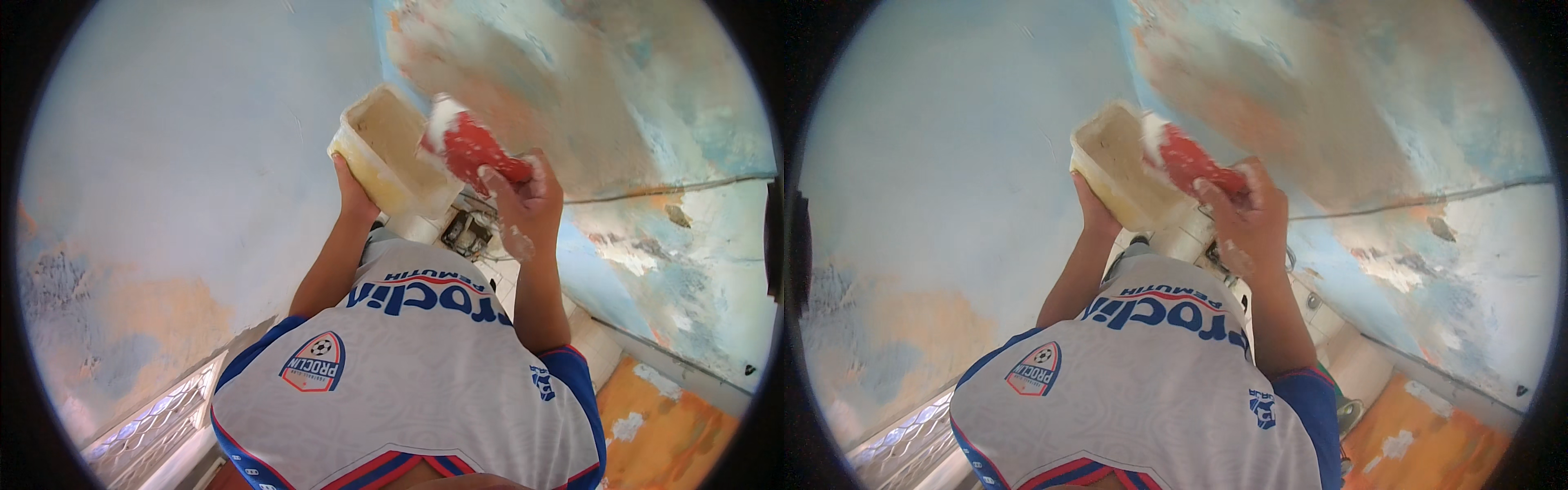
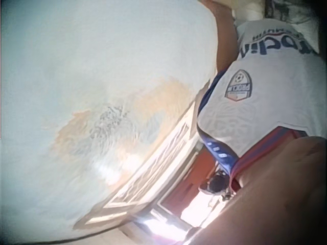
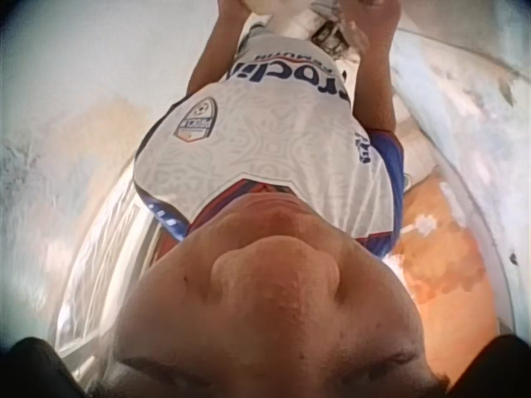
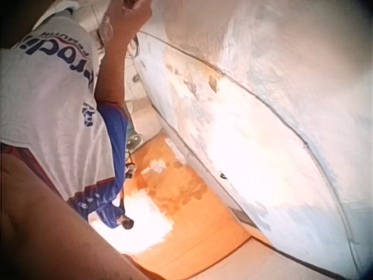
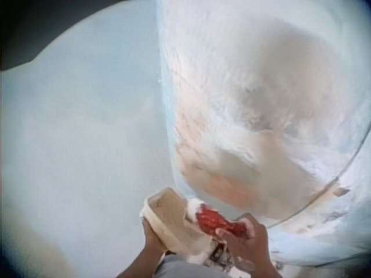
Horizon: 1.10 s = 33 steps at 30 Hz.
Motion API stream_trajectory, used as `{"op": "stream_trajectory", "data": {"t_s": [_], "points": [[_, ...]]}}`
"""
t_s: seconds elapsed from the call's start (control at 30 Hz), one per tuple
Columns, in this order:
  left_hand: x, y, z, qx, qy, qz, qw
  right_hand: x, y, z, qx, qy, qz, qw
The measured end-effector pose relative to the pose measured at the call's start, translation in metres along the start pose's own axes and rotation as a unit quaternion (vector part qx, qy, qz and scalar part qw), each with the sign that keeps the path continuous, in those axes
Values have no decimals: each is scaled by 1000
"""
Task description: The person applies putty to a wall and ceiling. They use a putty knife to scoop the material from a container and spread it across the surface with repeated strokes.
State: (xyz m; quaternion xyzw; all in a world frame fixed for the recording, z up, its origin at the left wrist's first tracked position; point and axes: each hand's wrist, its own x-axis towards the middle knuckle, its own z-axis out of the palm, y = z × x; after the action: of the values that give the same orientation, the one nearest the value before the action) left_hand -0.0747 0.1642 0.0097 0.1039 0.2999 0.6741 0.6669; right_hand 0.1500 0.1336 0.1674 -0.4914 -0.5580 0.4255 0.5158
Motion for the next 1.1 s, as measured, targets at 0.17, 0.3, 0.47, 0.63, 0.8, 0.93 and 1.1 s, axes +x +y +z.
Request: {"op": "stream_trajectory", "data": {"t_s": [0.17, 0.3, 0.47, 0.63, 0.8, 0.93, 1.1], "points": [[21, 37, -28, -21, -13, -41, 999, 73, 37, 32, 156, 70, -54, 984], [37, 69, -51, -35, -17, -62, 997, 149, 71, 92, 32, 84, 16, 996], [55, 90, -59, -27, -37, -83, 995, 235, 120, 158, -252, 126, -122, 952], [78, 99, -85, 16, -61, -121, 991, 241, 141, 147, -332, 234, -102, 908], [93, 106, -90, -23, -91, -159, 983, 196, 128, 156, -284, 212, -114, 928], [105, 104, -93, -9, -134, -190, 973, 248, 138, 176, -330, 195, -117, 916], [112, 106, -98, -20, -126, -197, 972, 228, 128, 167, -235, 296, -126, 917]]}}
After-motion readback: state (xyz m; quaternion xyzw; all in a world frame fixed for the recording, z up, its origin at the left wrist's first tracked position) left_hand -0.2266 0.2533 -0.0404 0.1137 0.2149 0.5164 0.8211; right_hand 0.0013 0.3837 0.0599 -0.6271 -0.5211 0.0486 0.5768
